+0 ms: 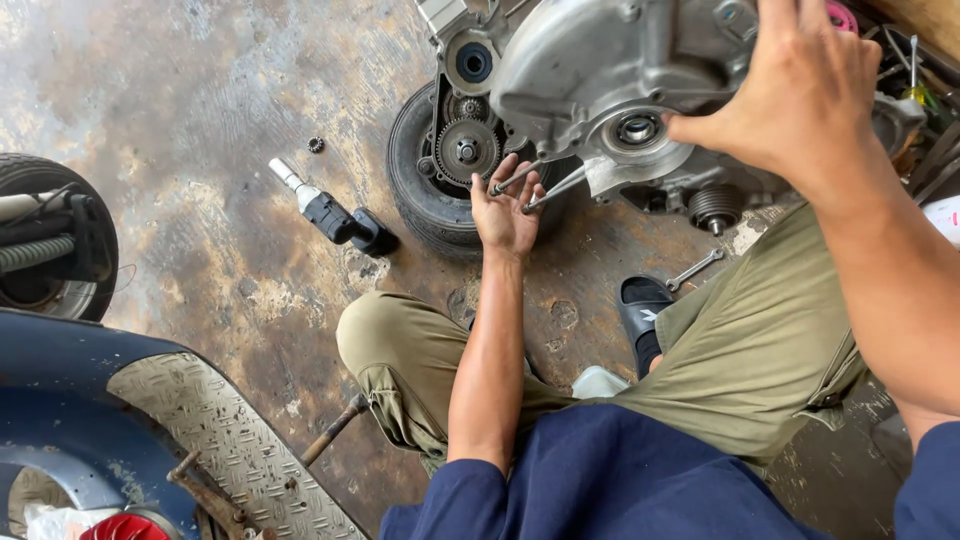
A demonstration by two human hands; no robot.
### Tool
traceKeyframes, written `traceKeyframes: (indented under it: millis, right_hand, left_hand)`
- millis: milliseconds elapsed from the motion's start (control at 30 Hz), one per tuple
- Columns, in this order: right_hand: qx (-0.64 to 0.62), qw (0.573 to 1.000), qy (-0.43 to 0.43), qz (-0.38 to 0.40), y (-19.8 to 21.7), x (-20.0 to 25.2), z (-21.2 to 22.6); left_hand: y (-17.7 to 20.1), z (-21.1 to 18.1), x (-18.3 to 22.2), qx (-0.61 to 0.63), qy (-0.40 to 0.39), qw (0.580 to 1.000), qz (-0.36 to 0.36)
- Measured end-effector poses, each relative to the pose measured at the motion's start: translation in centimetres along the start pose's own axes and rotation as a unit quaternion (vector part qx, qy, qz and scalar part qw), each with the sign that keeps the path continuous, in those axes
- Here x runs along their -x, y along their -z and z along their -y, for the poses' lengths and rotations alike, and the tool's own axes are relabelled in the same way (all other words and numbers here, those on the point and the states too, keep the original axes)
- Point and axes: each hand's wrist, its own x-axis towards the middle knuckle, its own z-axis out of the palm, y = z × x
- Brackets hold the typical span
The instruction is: The person sits on the workshop floor working on a scooter engine crankcase. They remove bolts from the engine casing by hand, handle small fasteners and fittings, and lift and reposition the engine cover over the assembly.
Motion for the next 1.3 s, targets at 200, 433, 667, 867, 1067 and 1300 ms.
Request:
traceKeyframes:
  millis: [200, 433, 667, 867, 1067, 1300]
  right_hand:
    - [-0.132, 0.991, 0.021, -0.026, 2.9, -0.2, -1.8]
    - [-0.253, 0.964, 0.053, -0.061, 4.7, 1.0, -2.9]
    - [-0.241, 0.97, -0.007, -0.019, 3.6, 2.3, -3.4]
    - [-0.256, 0.966, -0.032, -0.007, 2.3, 2.5, -4.0]
    - [-0.327, 0.944, -0.04, -0.002, 1.2, 2.5, -3.9]
    - [-0.375, 0.926, -0.05, -0.012, 1.4, 2.4, -3.1]
  left_hand:
    - [-4.9, -2.6, 1.9, 0.006, -0.007, 1.0, 0.026]
    - [-7.4, -2.7, 3.4, -0.069, -0.069, 0.994, 0.047]
    - [-9.0, -3.7, 4.2, -0.065, -0.066, 0.995, 0.042]
    - [-10.4, -5.8, 4.9, -0.035, -0.04, 0.995, 0.087]
    - [-12.2, -7.5, 6.5, 0.008, -0.02, 0.992, 0.122]
    - [-12.6, -7.4, 7.3, -0.024, -0.038, 0.99, 0.137]
